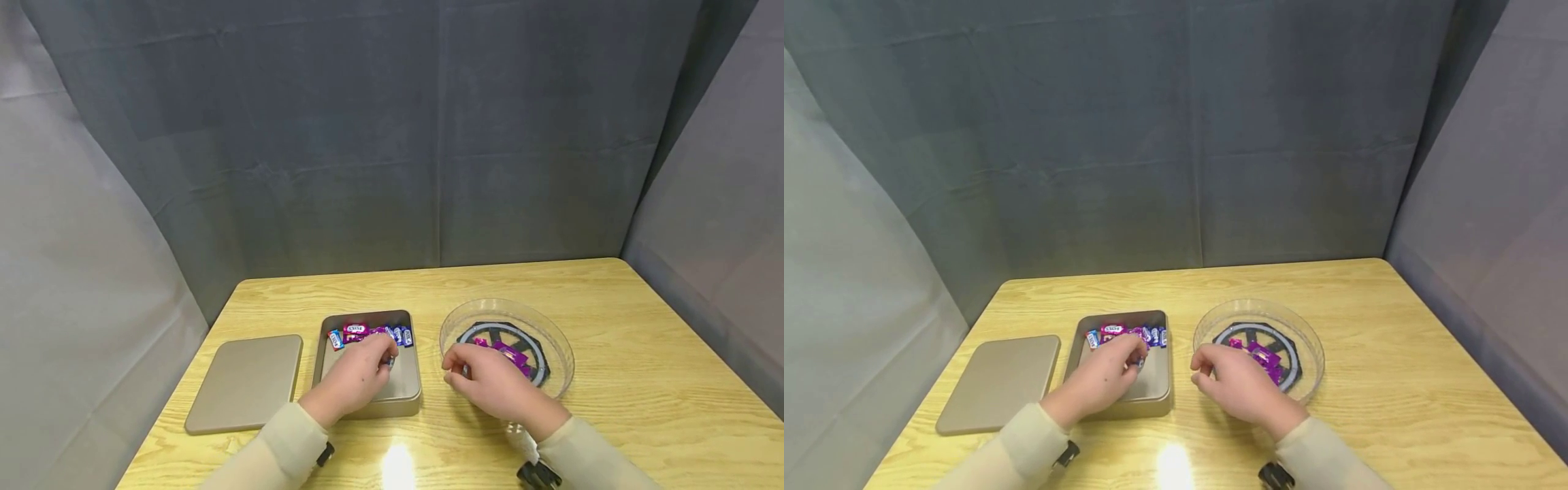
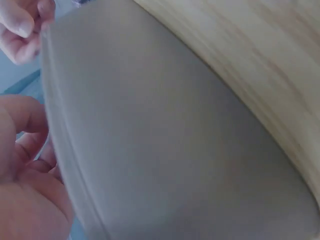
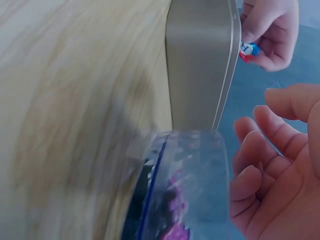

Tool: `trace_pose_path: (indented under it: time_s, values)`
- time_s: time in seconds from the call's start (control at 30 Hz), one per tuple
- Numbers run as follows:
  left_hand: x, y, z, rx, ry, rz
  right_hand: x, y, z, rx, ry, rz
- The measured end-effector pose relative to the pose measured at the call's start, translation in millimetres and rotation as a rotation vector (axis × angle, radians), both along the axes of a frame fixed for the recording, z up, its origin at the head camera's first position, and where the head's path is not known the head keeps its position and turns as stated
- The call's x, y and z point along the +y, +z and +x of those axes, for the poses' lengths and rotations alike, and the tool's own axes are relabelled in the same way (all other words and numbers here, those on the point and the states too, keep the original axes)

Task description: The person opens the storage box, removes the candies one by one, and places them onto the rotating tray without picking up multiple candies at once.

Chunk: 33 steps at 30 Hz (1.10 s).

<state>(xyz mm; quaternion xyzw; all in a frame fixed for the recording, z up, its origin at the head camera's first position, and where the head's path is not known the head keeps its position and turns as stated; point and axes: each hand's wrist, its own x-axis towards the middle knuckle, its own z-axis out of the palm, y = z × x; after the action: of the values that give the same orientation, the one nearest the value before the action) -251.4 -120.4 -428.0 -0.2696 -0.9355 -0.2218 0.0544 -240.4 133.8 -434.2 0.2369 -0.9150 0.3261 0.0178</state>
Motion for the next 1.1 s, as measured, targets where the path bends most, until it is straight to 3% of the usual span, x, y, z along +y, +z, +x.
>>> trace_pose_path:
  time_s: [0.1,0.27,0.43,0.7,0.97,1.1]
  values:
    - [7.4,0.5,4.6,-0.036,-0.034,0.044,-4.3,0.9,-0.9,-0.016,0.015,-0.014]
    - [18.0,-2.9,7.2,0.0,-0.117,0.07,-10.5,1.0,-1.9,-0.004,0.027,-0.011]
    - [26.0,-5.7,8.4,0.004,-0.15,0.111,-16.1,-1.6,-2.1,-0.038,0.053,-0.043]
    - [33.3,-9.3,10.2,-0.068,-0.139,0.198,-21.2,-3.2,0.1,-0.076,0.084,-0.112]
    - [40.0,-8.8,8.6,-0.164,-0.126,0.38,-20.1,9.9,-2.4,-0.06,0.096,-0.137]
    - [39.3,-7.8,8.8,-0.157,-0.1,0.418,-22.6,15.5,-4.3,-0.079,0.106,-0.135]
